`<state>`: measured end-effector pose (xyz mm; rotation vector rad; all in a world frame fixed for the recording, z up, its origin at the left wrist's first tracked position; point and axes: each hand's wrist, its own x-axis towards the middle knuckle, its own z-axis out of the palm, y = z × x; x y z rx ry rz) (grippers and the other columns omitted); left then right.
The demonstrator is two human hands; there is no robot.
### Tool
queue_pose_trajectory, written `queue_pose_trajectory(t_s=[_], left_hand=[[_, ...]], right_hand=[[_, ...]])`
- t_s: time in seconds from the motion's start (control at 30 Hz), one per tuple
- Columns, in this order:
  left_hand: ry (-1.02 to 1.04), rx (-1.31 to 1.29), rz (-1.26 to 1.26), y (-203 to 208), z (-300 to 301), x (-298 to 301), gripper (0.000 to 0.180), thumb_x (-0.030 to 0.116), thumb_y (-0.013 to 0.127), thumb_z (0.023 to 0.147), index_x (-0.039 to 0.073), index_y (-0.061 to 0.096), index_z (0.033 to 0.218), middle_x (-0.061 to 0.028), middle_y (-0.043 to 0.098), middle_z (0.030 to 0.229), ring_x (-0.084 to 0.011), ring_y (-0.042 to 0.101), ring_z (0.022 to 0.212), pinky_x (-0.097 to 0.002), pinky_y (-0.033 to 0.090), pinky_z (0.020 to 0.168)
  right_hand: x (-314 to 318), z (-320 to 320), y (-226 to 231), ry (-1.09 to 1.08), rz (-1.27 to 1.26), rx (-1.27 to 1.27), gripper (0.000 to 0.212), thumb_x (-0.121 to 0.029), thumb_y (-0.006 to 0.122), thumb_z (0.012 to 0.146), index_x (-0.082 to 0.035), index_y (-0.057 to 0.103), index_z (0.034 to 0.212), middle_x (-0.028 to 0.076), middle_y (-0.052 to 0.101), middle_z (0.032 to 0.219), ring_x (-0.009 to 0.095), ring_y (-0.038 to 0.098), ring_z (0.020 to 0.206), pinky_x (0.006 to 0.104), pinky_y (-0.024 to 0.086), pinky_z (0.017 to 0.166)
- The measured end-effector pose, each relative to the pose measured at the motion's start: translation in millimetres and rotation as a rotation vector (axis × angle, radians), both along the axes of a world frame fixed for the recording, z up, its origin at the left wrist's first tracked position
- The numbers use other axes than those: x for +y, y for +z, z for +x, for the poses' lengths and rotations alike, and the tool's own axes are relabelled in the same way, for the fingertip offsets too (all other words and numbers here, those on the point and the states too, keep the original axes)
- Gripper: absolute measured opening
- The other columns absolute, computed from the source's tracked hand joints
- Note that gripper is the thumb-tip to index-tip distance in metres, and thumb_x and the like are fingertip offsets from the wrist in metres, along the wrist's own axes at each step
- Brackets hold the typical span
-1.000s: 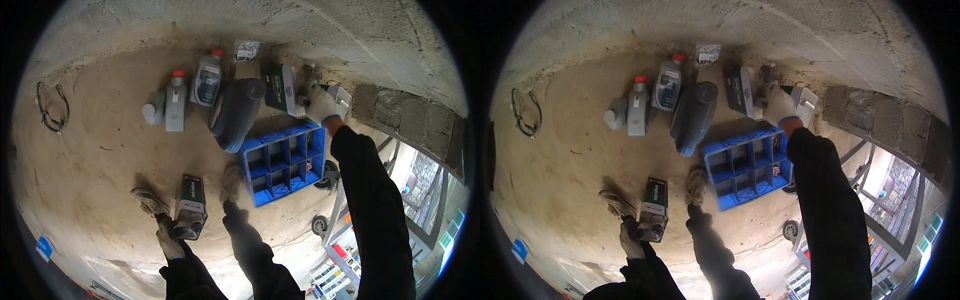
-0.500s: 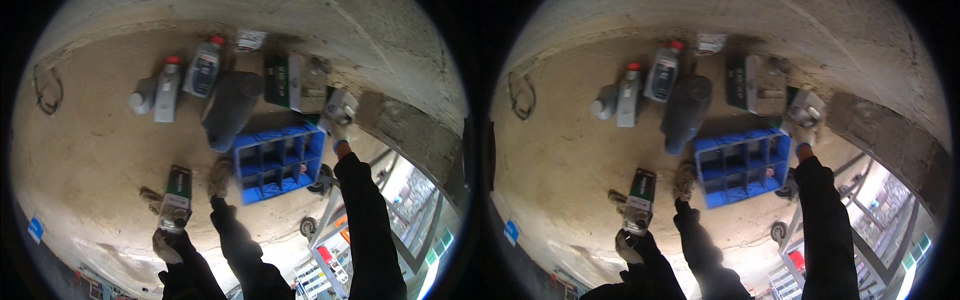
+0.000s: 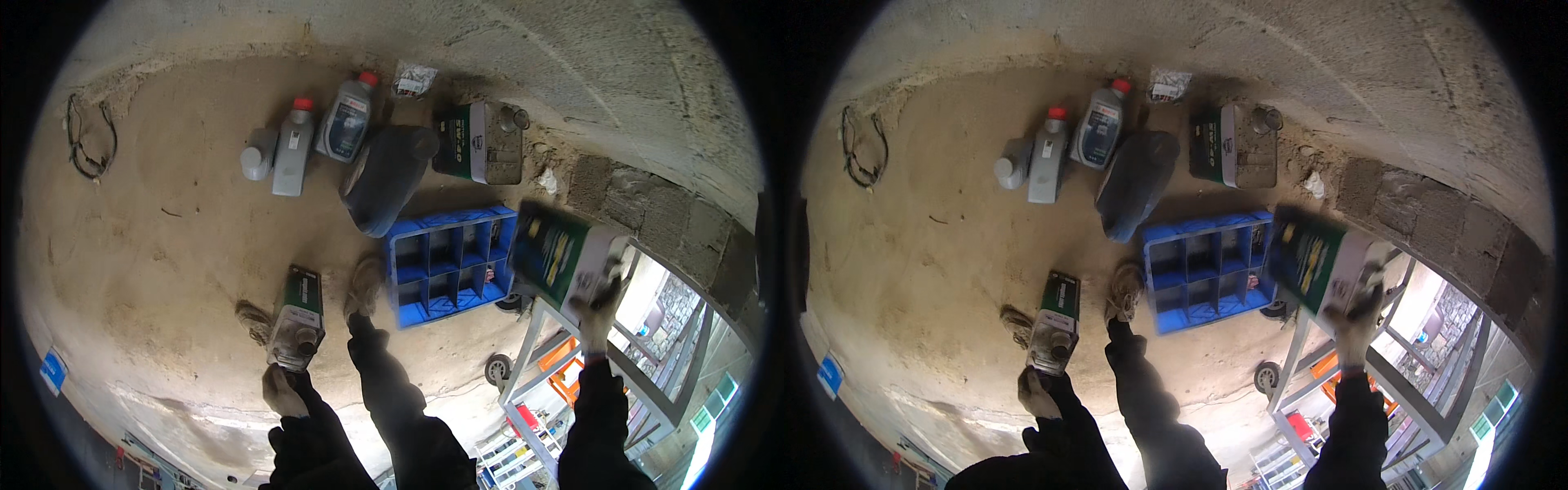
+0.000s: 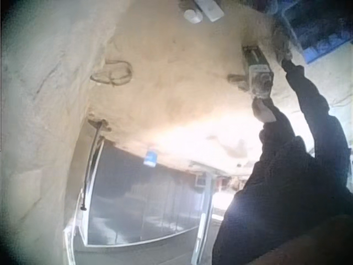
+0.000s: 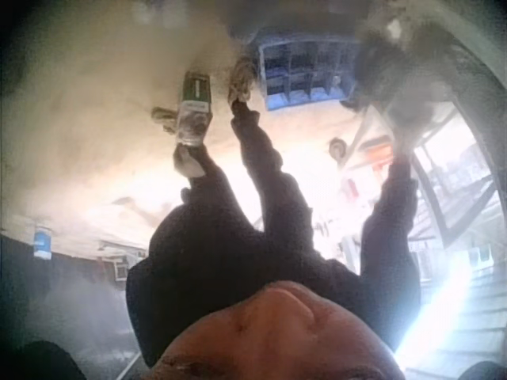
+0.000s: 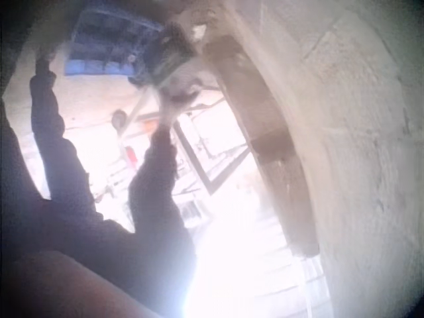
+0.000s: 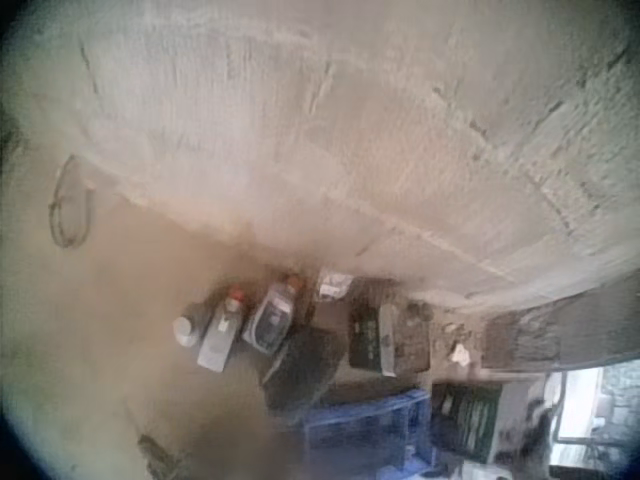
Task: The person opens several motor oil containers and pours oil from one large metal can into another, then from smaller plastic bottles into other containers. The person handles multiple containers on the floor and transfers liquid between them.
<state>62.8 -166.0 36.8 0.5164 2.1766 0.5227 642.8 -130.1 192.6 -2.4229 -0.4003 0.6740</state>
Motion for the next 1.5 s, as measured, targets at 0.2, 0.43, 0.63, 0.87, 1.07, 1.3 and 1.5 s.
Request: queue_pose_trajectory(t_s=[0.2,0.43,0.63,0.87,1.07,1.3,1.5], left_hand=[[-0.001,-0.194,0.140,25.0,21.7,25.3,0.029,0.021,0.062,0.103,-0.002,0.068,0.120,-0.0118,0.071,0.108,-0.0198,0.067,0.095,-0.0300,0.055,0.080],[-0.300,-0.318,0.189,52.8,38.0,102.7,0.031,0.021,0.064,0.102,-0.005,0.069,0.118,-0.0142,0.073,0.106,-0.0212,0.069,0.096,-0.0322,0.054,0.085],[-0.849,-0.353,0.340,76.1,86.8,132.8,0.031,0.022,0.071,0.096,-0.002,0.070,0.116,-0.0100,0.074,0.100,-0.0159,0.068,0.083,-0.0279,0.054,0.074],[-1.387,-0.058,0.344,126.1,158.4,159.7,0.064,0.033,0.093,0.065,0.004,0.071,0.118,-0.0190,0.064,0.113,-0.0317,0.066,0.093,-0.0396,0.057,0.077],[-1.264,0.153,0.178,141.2,153.3,177.5,0.049,0.021,0.090,0.064,0.002,0.071,0.105,-0.0194,0.069,0.090,-0.0382,0.069,0.082,-0.0437,0.059,0.074],[-0.800,-0.033,0.174,88.4,122.2,185.2,0.030,0.009,0.077,0.074,-0.006,0.066,0.097,-0.0114,0.071,0.082,-0.0200,0.066,0.076,-0.0355,0.054,0.073],[-0.446,0.036,0.129,94.6,47.3,193.2,0.028,0.010,0.078,0.077,-0.006,0.068,0.098,-0.0059,0.068,0.081,-0.0143,0.059,0.070,-0.0310,0.049,0.063]], right_hand=[[-11.2,-67.9,9.3,0.399,-0.257,-0.094,0.114,-0.002,0.083,0.051,-0.008,0.037,0.155,0.018,0.050,0.137,0.034,0.051,0.127,0.0475,0.046,0.109],[-46.1,-167.4,-13.2,0.284,-0.253,-0.182,0.112,-0.016,0.090,0.053,-0.010,0.041,0.153,0.024,0.046,0.137,0.043,0.046,0.129,0.0535,0.044,0.109],[-40.6,-204.1,0.4,0.562,-0.411,-0.112,0.104,-0.026,0.088,0.054,-0.013,0.047,0.148,0.023,0.049,0.135,0.042,0.046,0.124,0.0540,0.039,0.106],[11.3,-235.2,-6.5,0.971,-0.063,-0.059,0.087,-0.027,0.085,0.058,-0.012,0.057,0.140,0.021,0.051,0.136,0.040,0.049,0.124,0.0525,0.038,0.105],[66.7,-251.3,-28.7,1.120,0.154,-0.138,0.058,-0.025,0.073,0.077,-0.016,0.064,0.133,0.017,0.057,0.134,0.036,0.048,0.130,0.0532,0.036,0.109],[123.8,-178.3,-92.9,1.104,0.173,-0.080,0.065,-0.034,0.078,0.082,-0.007,0.055,0.136,0.023,0.060,0.126,0.041,0.061,0.112,0.0473,0.053,0.093],[219.9,-30.9,-180.6,0.991,-0.857,-0.445,0.090,-0.053,0.059,0.092,0.000,0.031,0.159,0.029,0.051,0.148,0.039,0.057,0.132,0.0435,0.048,0.106]])
